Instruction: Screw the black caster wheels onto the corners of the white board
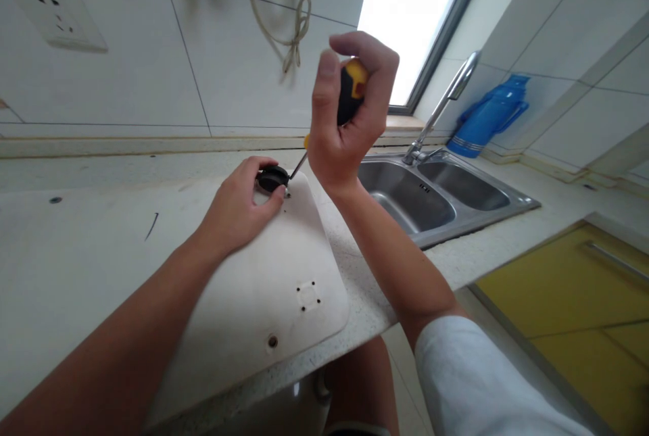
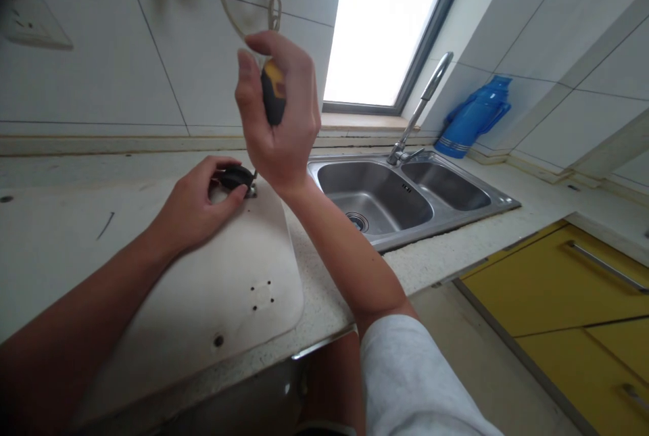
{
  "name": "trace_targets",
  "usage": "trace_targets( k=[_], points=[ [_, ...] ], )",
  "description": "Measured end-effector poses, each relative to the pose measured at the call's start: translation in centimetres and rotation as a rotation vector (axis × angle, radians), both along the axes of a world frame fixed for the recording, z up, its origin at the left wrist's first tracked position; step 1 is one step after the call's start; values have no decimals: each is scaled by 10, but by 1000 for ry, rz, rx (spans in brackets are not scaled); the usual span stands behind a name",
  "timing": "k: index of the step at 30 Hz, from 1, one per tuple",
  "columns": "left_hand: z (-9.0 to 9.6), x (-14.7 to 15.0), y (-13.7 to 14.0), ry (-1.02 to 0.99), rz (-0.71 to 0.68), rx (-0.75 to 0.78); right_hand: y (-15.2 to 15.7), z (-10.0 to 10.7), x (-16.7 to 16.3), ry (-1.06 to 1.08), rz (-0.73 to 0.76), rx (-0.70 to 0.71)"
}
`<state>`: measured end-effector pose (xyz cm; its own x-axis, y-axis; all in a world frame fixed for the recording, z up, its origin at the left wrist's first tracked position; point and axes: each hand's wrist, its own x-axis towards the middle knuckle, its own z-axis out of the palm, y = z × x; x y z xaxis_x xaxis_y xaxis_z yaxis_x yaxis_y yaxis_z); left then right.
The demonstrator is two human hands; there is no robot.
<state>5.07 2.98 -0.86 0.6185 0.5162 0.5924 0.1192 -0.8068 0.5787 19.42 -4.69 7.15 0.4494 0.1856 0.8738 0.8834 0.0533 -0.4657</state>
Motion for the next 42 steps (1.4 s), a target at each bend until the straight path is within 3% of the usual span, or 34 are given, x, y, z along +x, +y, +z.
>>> trace_targets(
  k=[5, 7, 9, 13, 16, 23, 34, 38, 42],
  points=[
    [2, 1, -1, 14, 18, -28, 7, -5, 5, -89, 18, -181],
    [3, 1, -1, 18, 25, -39, 14, -8, 10, -132, 20, -179],
    [4, 1, -2, 26, 35, -48, 24, -10, 19, -143, 63, -43],
    [5, 0, -3, 34, 50, -60, 42, -8, 37, -153, 241, 375],
    [4, 0, -2, 35, 53, -56, 46, -6, 42, -172, 309, 490],
    [4, 1, -1, 28, 46, -59, 48, -9, 40, -167, 281, 432],
    [3, 1, -1, 28, 43, -61, 54, -15, 54, -167, 257, 451],
    [4, 1, -1, 33, 49, -60, 49, -10, 44, -223, 230, 385],
    [4, 0, -2, 50, 65, -58, 37, -4, 27, -342, 332, 436]
  ],
)
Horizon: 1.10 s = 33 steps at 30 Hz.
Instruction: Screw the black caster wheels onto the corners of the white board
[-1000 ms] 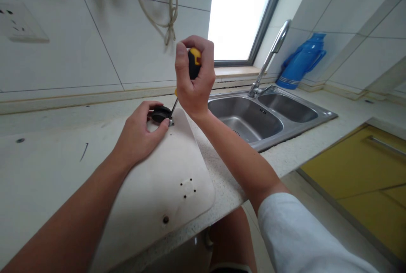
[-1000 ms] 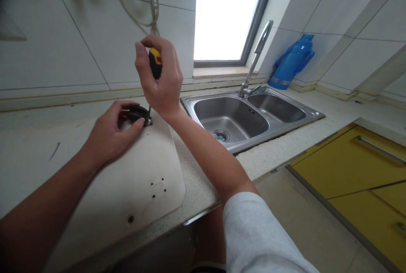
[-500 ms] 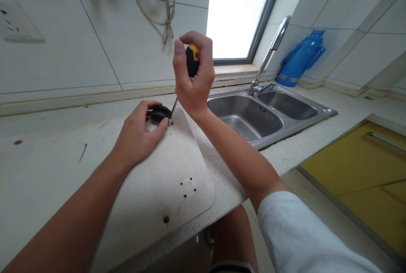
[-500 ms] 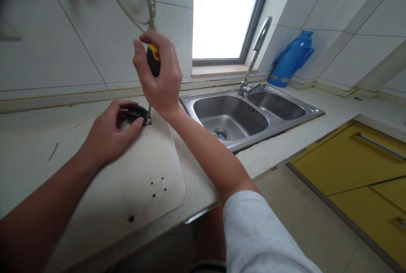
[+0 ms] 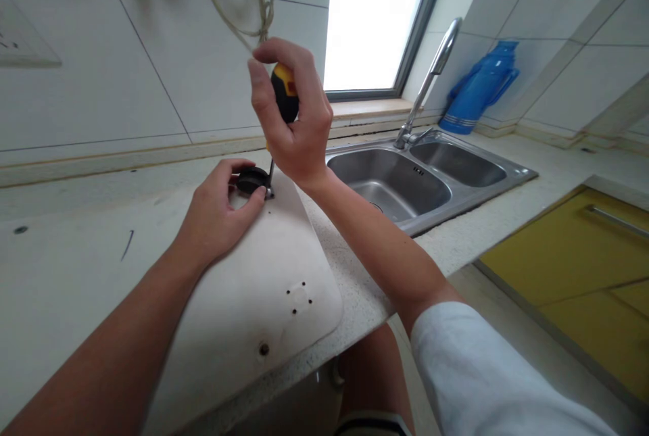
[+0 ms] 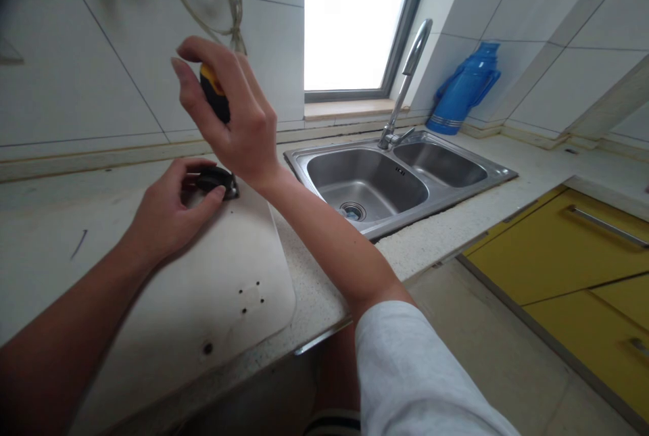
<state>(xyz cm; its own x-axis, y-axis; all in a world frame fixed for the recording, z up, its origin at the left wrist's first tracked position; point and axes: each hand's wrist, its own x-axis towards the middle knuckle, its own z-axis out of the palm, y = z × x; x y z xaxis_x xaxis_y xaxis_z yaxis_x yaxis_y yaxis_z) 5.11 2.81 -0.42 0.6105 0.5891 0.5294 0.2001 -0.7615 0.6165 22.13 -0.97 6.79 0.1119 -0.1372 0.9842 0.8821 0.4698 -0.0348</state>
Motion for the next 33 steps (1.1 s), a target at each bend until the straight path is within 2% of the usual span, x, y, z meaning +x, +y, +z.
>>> trace_targets(
  k=[5, 10, 13, 23, 26, 31, 33],
  points=[
    [0, 0, 0, 8, 11, 1, -11, 3, -10, -62, 46, -22],
    [1, 0, -1, 12, 8, -6, -4, 4, -5, -84, 67, 168],
    [2, 0, -1, 6, -3, -11, 0, 4, 0, -15, 15, 187],
    [3, 0, -3, -2, -7, -15, 4, -4, 11, 116, -54, 0],
    [2, 0, -2, 4, -3, -13, -1, -3, 9, 50, -19, -80],
    [1, 0, -1, 15, -11, -16, 0, -2, 12, -124, 136, -171],
    [1, -1, 0, 17, -10, -15, 1, -2, 12, -141, 100, -158]
  ],
)
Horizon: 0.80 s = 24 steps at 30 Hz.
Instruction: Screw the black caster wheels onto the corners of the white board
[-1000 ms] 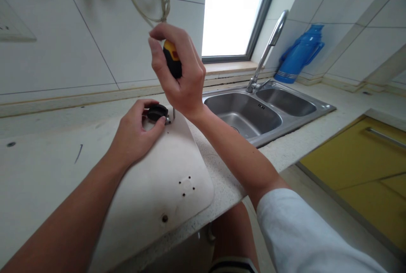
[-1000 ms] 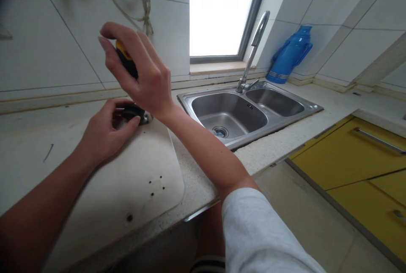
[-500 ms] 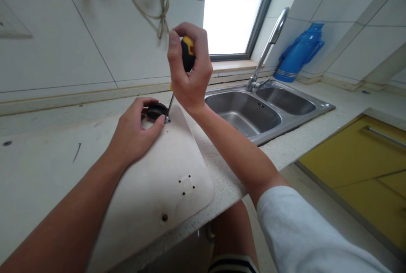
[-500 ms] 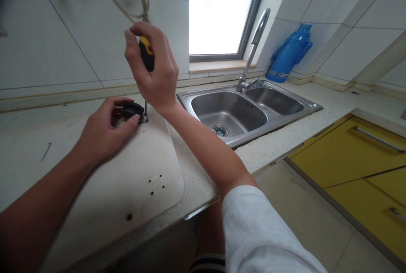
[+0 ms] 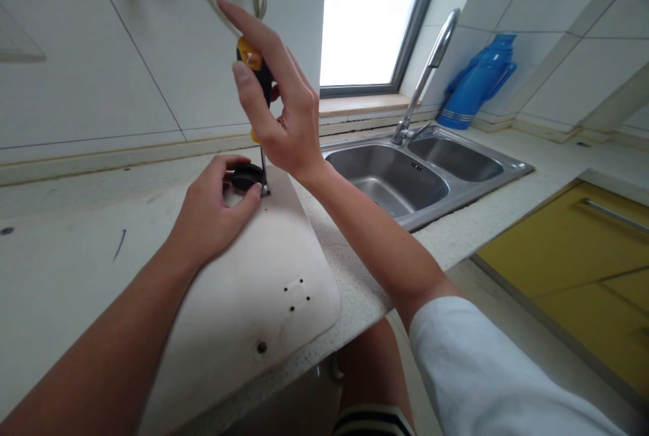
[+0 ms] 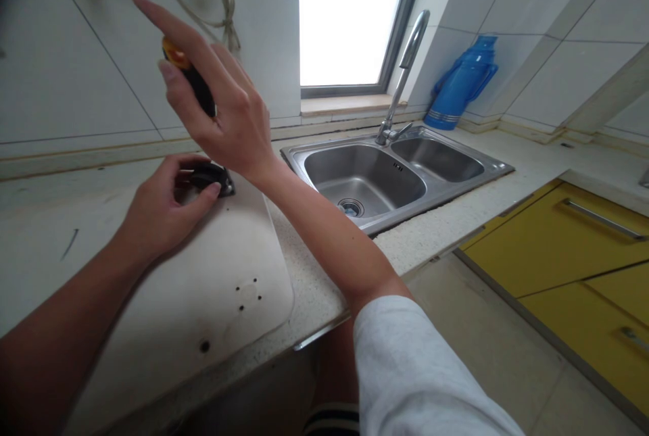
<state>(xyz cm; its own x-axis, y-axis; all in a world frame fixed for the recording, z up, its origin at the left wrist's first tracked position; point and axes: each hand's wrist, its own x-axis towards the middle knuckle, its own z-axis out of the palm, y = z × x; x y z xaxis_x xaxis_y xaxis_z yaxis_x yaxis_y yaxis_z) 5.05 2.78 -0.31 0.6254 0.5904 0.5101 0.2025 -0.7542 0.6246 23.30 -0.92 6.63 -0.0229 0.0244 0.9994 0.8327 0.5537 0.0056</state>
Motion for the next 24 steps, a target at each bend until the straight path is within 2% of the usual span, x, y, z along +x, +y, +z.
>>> trace_targets(
  k=[4, 9, 12, 16, 18, 21, 24],
  points=[
    [0, 0, 0, -8, -1, 13, -10, 0, -4, 107, -142, 18],
    [0, 0, 0, 3, 9, 10, -16, 3, -7, 33, -81, -101],
    [0, 0, -1, 7, 13, 7, -10, 3, -6, 18, -52, -17],
    [-1, 0, 0, 2, 12, 8, -9, 3, -1, 106, -112, 91],
    [-1, -1, 1, 1, 8, 10, -10, 4, 2, 67, -69, 95],
    [-1, -2, 0, 6, 11, 10, -8, 6, 4, 24, 4, 12],
    [0, -1, 0, 12, 18, 11, -3, 7, 3, -26, -27, 149]
  ],
)
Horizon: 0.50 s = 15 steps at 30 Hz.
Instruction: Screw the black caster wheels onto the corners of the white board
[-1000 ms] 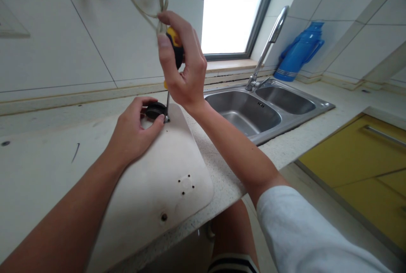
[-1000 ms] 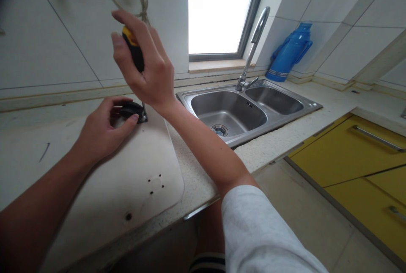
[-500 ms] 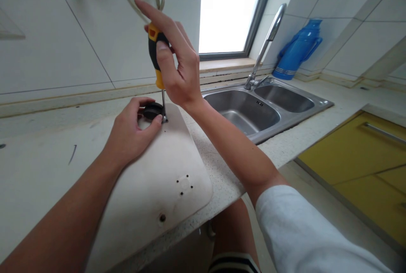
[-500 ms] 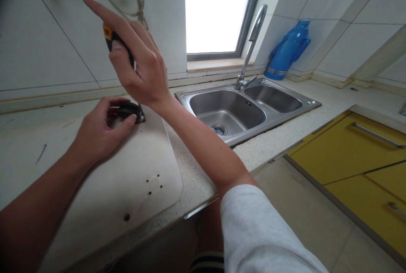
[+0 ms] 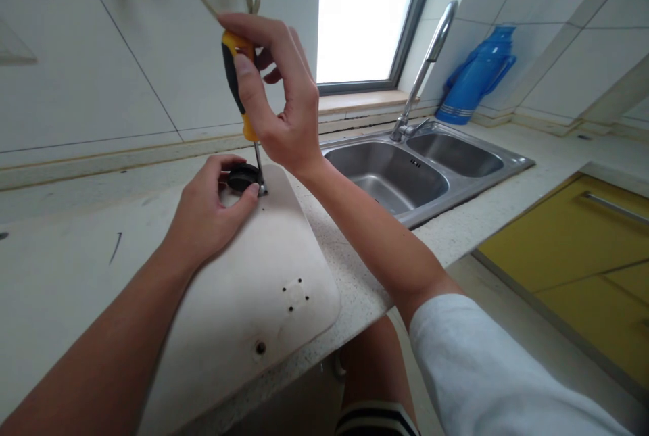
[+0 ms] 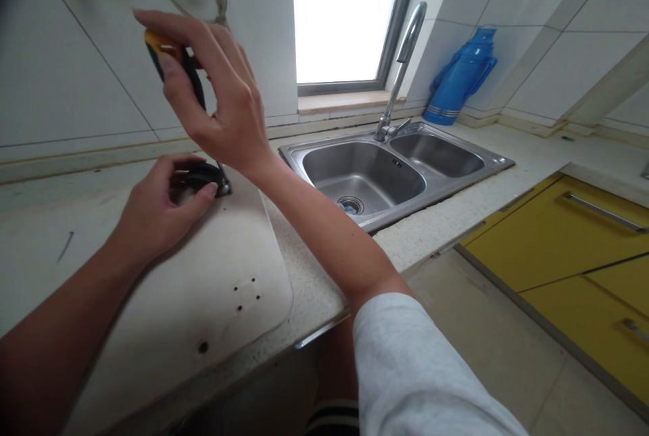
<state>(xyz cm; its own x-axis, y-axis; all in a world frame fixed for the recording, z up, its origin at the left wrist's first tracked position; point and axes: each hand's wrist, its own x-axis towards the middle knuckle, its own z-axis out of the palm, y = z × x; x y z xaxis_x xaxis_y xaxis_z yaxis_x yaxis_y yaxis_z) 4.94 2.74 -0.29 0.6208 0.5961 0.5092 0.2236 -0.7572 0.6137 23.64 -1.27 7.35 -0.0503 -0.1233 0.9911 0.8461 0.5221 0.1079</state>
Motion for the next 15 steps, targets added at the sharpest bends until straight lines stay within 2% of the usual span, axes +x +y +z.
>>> trace_targets(
  k=[2, 4, 6, 9, 11, 15],
  points=[
    [0, 1, 0, 4, 2, -3, 0, 0, -3, 34, -43, 53],
    [0, 1, 0, 6, 7, -8, -3, 1, -7, 125, -46, 4],
    [0, 1, 0, 1, 8, -7, -7, 1, -9, 152, 20, -9],
    [-1, 1, 1, -12, -3, 1, -6, 0, -6, 90, 119, -120],
    [-1, 1, 1, -10, -6, 4, -1, 0, -3, 55, 87, -166],
    [0, 1, 0, -5, -4, -6, 3, 0, -3, 56, -68, -14]
  ],
)
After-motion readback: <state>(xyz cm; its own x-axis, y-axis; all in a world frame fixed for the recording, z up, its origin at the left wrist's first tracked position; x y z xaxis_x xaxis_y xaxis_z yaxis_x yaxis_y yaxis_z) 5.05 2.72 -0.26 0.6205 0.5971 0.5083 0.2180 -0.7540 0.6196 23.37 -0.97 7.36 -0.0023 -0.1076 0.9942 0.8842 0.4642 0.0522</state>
